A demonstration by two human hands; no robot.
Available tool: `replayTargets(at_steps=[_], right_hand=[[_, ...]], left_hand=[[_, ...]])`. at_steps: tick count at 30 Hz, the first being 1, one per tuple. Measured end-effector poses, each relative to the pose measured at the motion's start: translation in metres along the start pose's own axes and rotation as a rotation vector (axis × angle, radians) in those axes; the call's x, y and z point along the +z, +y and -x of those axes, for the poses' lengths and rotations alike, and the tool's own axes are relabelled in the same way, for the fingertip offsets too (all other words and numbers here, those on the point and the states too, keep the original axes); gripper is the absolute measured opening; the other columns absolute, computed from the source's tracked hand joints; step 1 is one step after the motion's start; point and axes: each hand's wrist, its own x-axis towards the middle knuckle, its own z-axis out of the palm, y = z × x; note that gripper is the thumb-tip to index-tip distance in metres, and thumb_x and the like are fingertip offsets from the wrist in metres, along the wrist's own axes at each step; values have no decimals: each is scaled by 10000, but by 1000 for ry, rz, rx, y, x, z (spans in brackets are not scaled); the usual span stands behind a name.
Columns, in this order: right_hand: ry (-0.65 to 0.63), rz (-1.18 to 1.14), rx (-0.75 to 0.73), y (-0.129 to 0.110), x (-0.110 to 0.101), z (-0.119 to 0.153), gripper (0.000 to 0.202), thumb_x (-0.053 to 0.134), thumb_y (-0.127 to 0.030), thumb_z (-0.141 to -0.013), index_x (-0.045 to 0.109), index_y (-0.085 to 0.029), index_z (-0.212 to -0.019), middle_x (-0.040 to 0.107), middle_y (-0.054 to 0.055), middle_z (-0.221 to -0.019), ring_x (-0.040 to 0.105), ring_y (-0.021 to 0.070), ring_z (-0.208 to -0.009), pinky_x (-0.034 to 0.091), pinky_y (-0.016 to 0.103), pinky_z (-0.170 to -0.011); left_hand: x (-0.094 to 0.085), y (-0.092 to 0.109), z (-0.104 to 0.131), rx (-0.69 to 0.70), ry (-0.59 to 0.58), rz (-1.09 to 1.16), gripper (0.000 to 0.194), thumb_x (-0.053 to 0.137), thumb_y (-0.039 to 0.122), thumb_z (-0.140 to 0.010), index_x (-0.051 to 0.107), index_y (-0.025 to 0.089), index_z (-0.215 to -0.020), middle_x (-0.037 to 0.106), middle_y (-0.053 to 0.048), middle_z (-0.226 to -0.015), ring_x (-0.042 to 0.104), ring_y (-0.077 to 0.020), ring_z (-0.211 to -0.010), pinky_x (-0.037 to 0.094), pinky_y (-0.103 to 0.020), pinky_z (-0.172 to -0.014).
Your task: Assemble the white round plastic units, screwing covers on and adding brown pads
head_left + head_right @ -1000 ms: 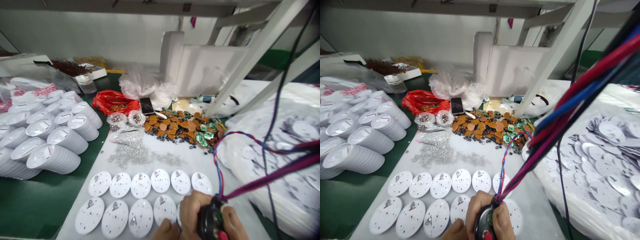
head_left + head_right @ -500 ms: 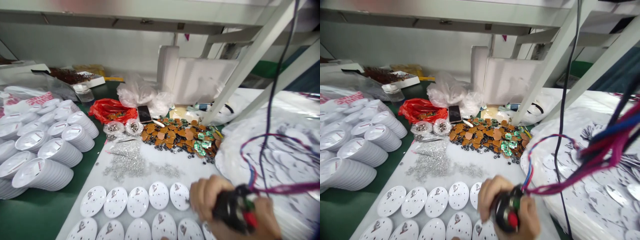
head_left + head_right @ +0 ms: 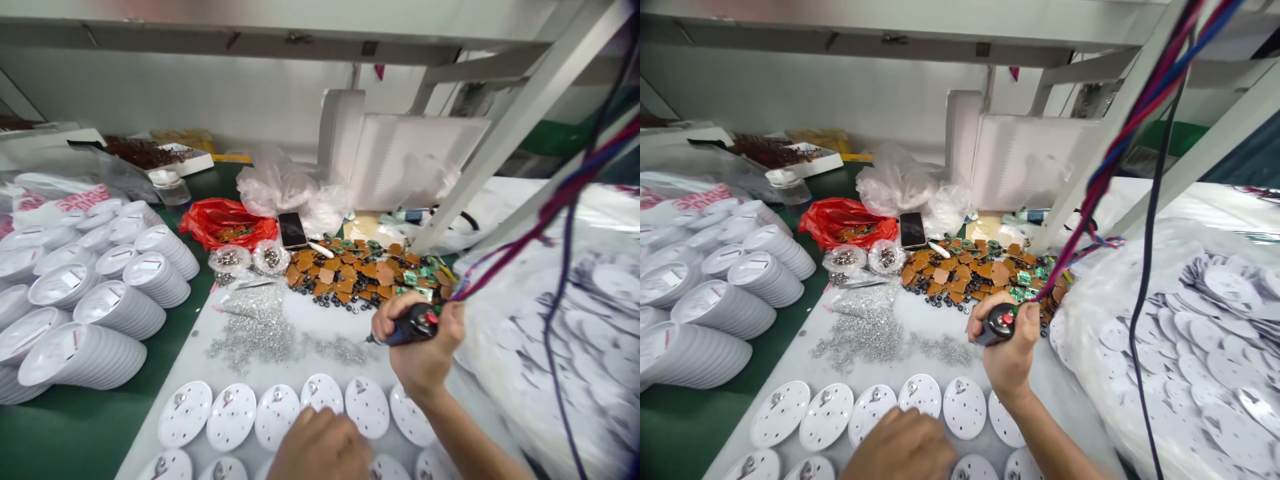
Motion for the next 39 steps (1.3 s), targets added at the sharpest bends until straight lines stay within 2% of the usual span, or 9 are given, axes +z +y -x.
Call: replayTargets(at_steps=[3, 7, 12, 17, 22, 26, 30, 34, 39], right_hand=[[-25, -20, -2, -20, 5, 8, 642, 411, -764, -880, 617, -219, -612, 499, -14, -465, 476, 134, -417, 382, 272, -429], [-58, -52, 24, -41, 11, 17, 670, 376, -779, -887, 619, -221, -608, 463, -19, -456, 471, 137, -417, 394, 291, -449], [-81, -97, 85, -54, 13, 26, 668, 397, -783, -876, 622, -219, -598, 454, -13, -458, 473, 139, -414, 390, 295, -442], [-101, -125, 138, -63, 10, 31, 668, 405, -790, -869, 618, -224, -585, 438, -18, -436, 453, 133, -392, 391, 288, -417], [-144, -144, 211, -73, 4, 37, 659, 427, -782, -864, 629, -220, -585, 439, -20, -424, 429, 121, -366, 381, 279, -399], [-141, -147, 236, -82, -4, 46, 648, 416, -765, -868, 633, -226, -582, 426, -18, -411, 416, 124, -357, 362, 278, -390], [-142, -138, 249, -95, -15, 58, 672, 396, -783, -872, 652, -228, -592, 430, -10, -408, 420, 130, -362, 364, 274, -380], [-125, -148, 260, -110, -30, 67, 666, 401, -779, -875, 665, -230, -607, 411, -18, -397, 404, 124, -359, 365, 264, -378], [-142, -125, 281, -117, -58, 78, 671, 376, -784, -883, 685, -234, -655, 450, -5, -434, 439, 141, -405, 407, 289, -427]], left_hand=[[-6, -19, -23, -134, -57, 99, 191, 535, 116, -954, 695, 192, -1025, 691, -39, -888, 643, -203, -782, 496, -334, -697], [-4, -35, -54, -317, -117, 175, 293, 725, 144, -874, 690, 174, -1164, 695, -49, -938, 659, -230, -846, 524, -381, -759], [7, -37, -67, -280, -107, 249, 78, 791, 154, -839, 740, 201, -874, 682, 20, -772, 639, -167, -761, 495, -310, -738], [6, -31, -59, -211, -119, 257, 157, 832, 178, -805, 677, 177, -782, 665, 27, -757, 615, -162, -760, 463, -301, -729], [10, -22, -48, -43, -130, 195, 119, 667, 196, -945, 638, 187, -830, 664, 3, -830, 594, -168, -771, 441, -310, -724], [17, -9, -42, -31, -130, 287, 142, 583, 180, -982, 644, 198, -855, 662, 7, -814, 595, -159, -754, 442, -299, -709], [28, 10, -41, -93, -140, 382, 123, 733, 173, -894, 664, 196, -794, 672, 26, -764, 622, -157, -748, 445, -294, -712], [39, 31, -43, -134, -81, 510, 261, 888, 91, -713, 642, 175, -721, 674, 39, -732, 620, -144, -722, 428, -268, -668], [53, 45, -45, -76, -110, 485, 233, 891, 162, -741, 664, 203, -773, 698, 54, -767, 629, -144, -750, 447, -295, -716]])
